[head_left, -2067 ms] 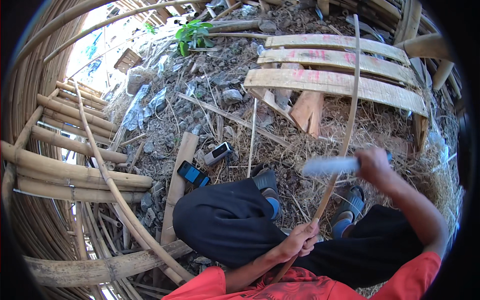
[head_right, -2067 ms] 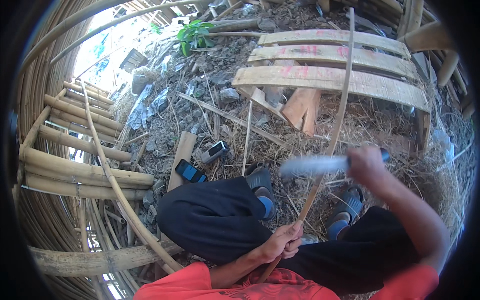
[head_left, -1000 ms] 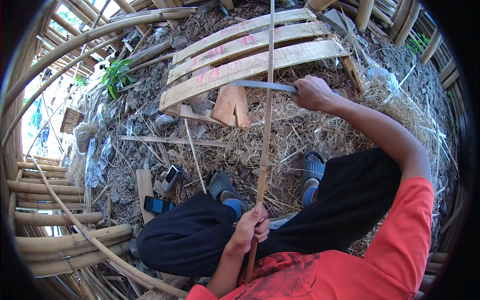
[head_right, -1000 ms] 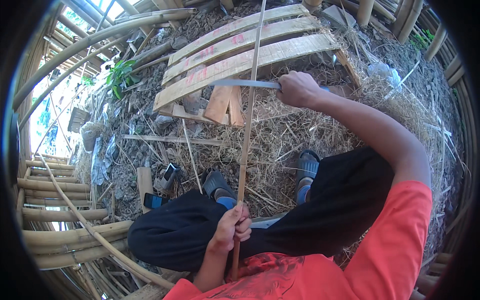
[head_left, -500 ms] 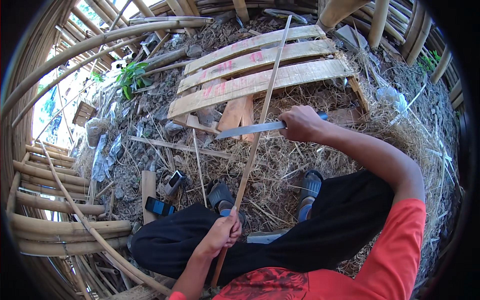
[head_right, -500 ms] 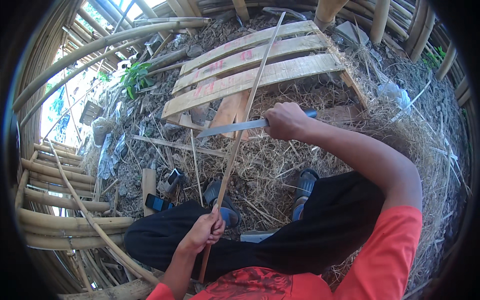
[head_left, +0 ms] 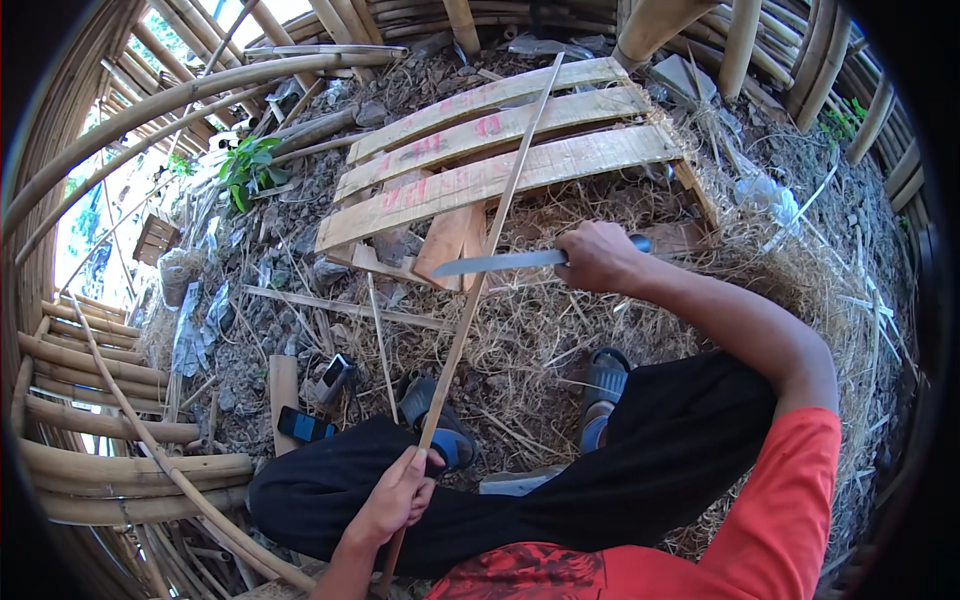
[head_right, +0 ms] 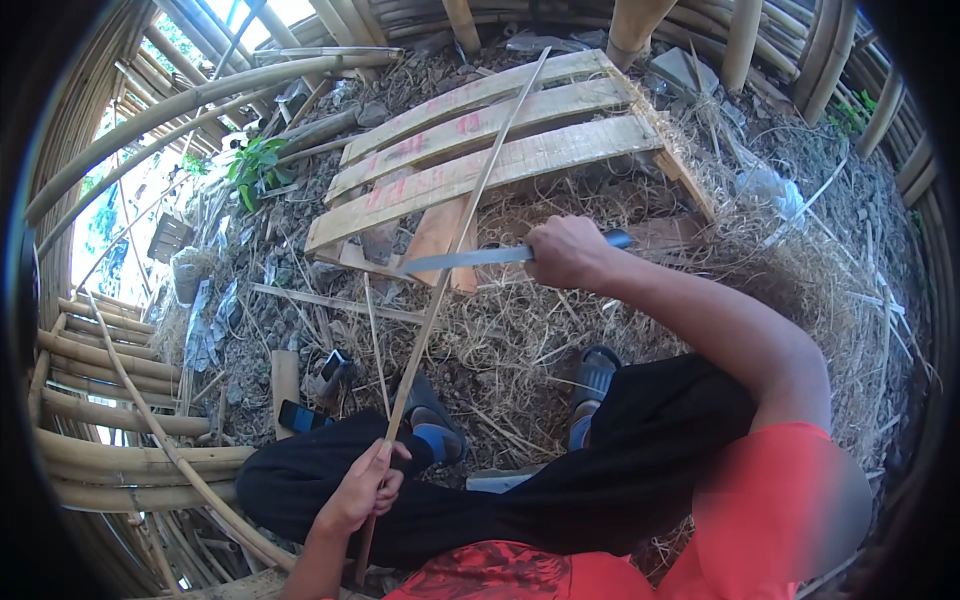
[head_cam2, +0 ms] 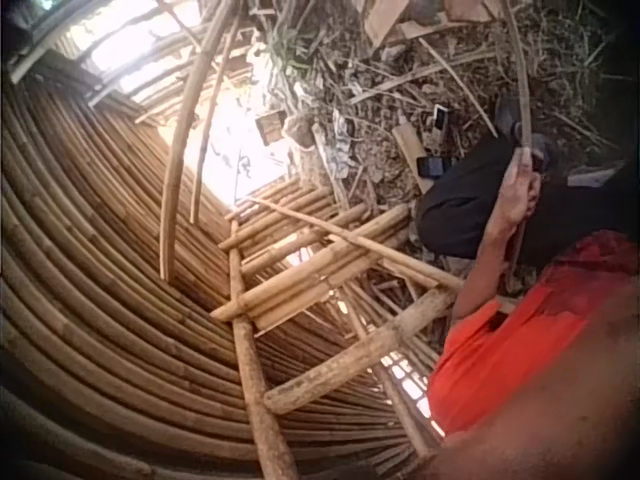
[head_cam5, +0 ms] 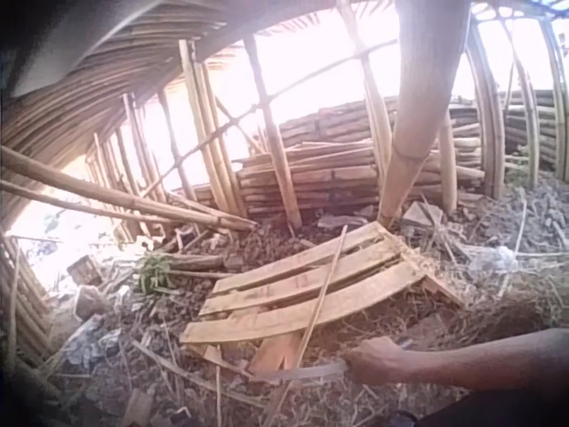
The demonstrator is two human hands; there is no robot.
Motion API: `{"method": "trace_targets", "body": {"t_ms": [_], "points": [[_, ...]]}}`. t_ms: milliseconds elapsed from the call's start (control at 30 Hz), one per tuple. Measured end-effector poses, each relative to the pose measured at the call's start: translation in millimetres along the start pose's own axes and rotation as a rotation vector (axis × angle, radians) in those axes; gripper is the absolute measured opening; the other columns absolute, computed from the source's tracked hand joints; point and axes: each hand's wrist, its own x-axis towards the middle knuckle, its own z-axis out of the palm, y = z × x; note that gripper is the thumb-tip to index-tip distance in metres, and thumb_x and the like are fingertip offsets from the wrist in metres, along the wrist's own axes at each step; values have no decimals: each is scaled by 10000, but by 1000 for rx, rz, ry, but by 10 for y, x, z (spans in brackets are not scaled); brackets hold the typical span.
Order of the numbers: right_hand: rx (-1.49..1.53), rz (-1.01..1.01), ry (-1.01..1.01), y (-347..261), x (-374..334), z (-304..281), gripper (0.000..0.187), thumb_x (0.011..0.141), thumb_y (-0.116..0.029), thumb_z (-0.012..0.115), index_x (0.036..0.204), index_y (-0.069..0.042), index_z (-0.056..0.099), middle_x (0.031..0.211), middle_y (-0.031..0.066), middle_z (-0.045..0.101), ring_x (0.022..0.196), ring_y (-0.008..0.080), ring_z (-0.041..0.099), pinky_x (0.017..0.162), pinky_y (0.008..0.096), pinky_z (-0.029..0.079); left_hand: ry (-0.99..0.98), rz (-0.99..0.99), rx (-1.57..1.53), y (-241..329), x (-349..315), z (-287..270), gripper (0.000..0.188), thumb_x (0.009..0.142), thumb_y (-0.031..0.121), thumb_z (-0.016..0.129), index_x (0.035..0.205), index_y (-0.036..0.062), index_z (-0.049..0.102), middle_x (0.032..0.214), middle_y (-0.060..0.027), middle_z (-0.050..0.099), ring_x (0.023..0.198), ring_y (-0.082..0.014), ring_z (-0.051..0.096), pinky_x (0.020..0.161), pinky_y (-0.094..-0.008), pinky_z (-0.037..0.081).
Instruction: The person thins a bamboo strip by running a blade along its length while holding it by hand.
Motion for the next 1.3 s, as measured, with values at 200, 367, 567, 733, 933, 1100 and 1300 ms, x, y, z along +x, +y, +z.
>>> {"method": "trace_targets", "body": {"t_ms": [200,367,567,733,933,1100,1300], "points": [[-9,-75,-35,-120,-31,0,214,820,-292,659,806,-79,674,707,160,671,665,355,673,662,468,545,-105,-104,-45,-349,-121,-133,435,1064,474,358,1108,65,501,617,22,402,469,-46,365,439,-201,338],[5,-159,-55,-228,-62,23,215,808,-272,636,803,-61,677,714,168,671,683,364,674,668,480,540,-10,43,68,-455,82,-22,381,1073,376,394,1232,37,467,805,-40,550,658,-104,559,621,-269,524],[-25,-164,-108,-345,-72,37,206,811,-255,616,843,-62,680,727,170,672,695,356,676,672,481,537,185,243,102,-64,634,146,372,1072,363,403,1279,56,442,853,-34,555,656,-93,562,589,-240,522],[-21,-164,-94,-380,-54,24,199,813,-254,626,844,-62,671,701,162,658,670,351,667,648,484,529,75,288,-77,-2,883,239,340,1065,406,415,1033,78,497,655,56,413,529,-16,404,454,-190,358],[11,-180,-13,-270,-1,75,177,794,-236,647,820,-62,665,679,157,650,647,353,660,626,477,520,-30,135,-121,25,793,221,448,1057,517,337,815,145,398,558,62,296,412,-33,246,365,-218,200],[60,-203,66,-329,47,44,138,740,-211,690,741,-79,651,619,139,630,593,350,646,575,469,509,-137,78,-173,25,700,235,458,1060,507,336,788,142,381,535,61,291,390,-41,256,351,-217,223],[-25,-220,135,-300,31,-39,146,721,-223,726,713,-88,672,607,127,640,571,321,660,550,445,521,-245,86,-265,-14,582,217,476,1050,527,343,783,134,376,524,51,272,395,-49,248,352,-220,210]]}}
